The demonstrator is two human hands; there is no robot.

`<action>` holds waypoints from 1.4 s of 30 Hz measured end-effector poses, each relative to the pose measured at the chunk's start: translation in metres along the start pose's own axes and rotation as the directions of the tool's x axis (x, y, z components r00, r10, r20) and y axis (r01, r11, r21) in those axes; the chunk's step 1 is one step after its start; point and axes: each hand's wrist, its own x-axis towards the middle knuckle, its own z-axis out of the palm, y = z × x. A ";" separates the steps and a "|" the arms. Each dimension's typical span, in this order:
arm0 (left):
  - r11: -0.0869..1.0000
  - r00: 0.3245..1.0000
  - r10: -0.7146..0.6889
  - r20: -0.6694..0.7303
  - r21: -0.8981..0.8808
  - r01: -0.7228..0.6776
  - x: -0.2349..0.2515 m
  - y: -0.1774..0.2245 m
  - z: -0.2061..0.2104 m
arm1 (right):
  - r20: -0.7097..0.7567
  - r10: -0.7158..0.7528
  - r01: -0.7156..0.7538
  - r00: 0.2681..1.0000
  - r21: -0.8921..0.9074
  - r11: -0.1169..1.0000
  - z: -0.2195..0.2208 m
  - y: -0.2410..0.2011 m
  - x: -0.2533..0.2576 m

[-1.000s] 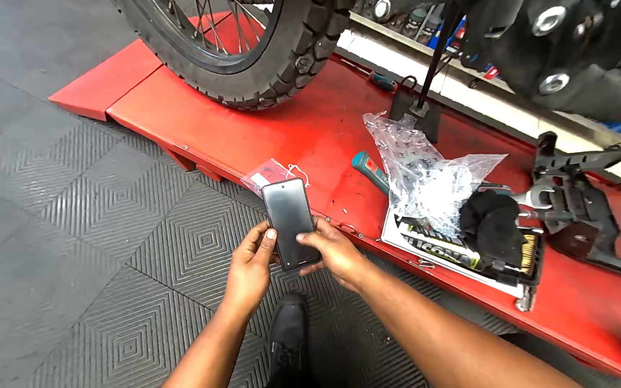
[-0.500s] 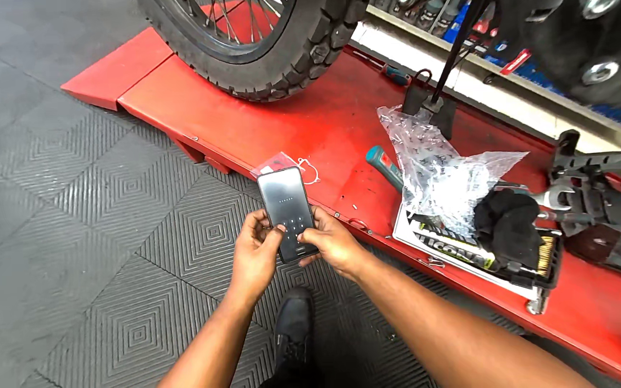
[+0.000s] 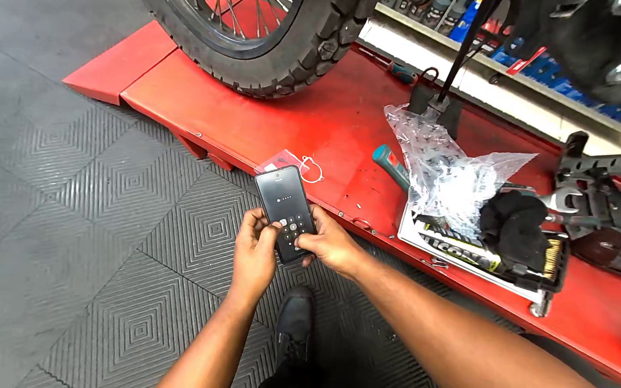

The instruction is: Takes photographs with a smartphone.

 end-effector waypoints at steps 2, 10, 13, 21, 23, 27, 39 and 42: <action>1.000 1.000 0.000 0.001 -0.018 0.000 0.000 -0.001 0.001 | -0.013 0.009 -0.009 1.000 -0.006 1.000 0.000 0.000 0.001; 1.000 1.000 0.023 0.018 0.002 -0.023 0.001 -0.002 0.001 | -0.012 0.002 -0.002 1.000 0.002 1.000 -0.003 0.002 0.004; 1.000 1.000 0.007 0.012 -0.011 -0.007 0.002 -0.003 0.002 | 0.023 -0.022 0.022 0.999 0.015 1.000 -0.006 0.006 0.002; 0.999 0.999 -0.014 0.036 -0.038 0.015 0.004 -0.005 0.005 | 0.034 -0.010 0.008 0.999 0.039 0.999 -0.012 0.003 0.000; 0.996 0.997 -0.063 0.053 -0.055 0.066 0.003 -0.003 0.004 | 0.050 -0.012 0.008 0.999 0.073 0.997 -0.015 0.000 -0.001; 0.979 0.981 -0.165 0.099 -0.107 0.176 0.006 -0.004 0.005 | 0.037 0.003 -0.007 0.999 0.123 0.992 -0.021 -0.006 0.000; 0.952 0.966 -0.192 0.172 -0.206 0.226 0.004 0.006 0.007 | 0.068 -0.030 0.027 0.997 0.037 0.999 -0.031 -0.028 0.004; 0.945 0.973 -0.142 0.180 -0.268 0.187 0.001 0.013 0.009 | 0.082 -0.077 0.074 0.994 0.039 0.996 -0.040 -0.038 -0.002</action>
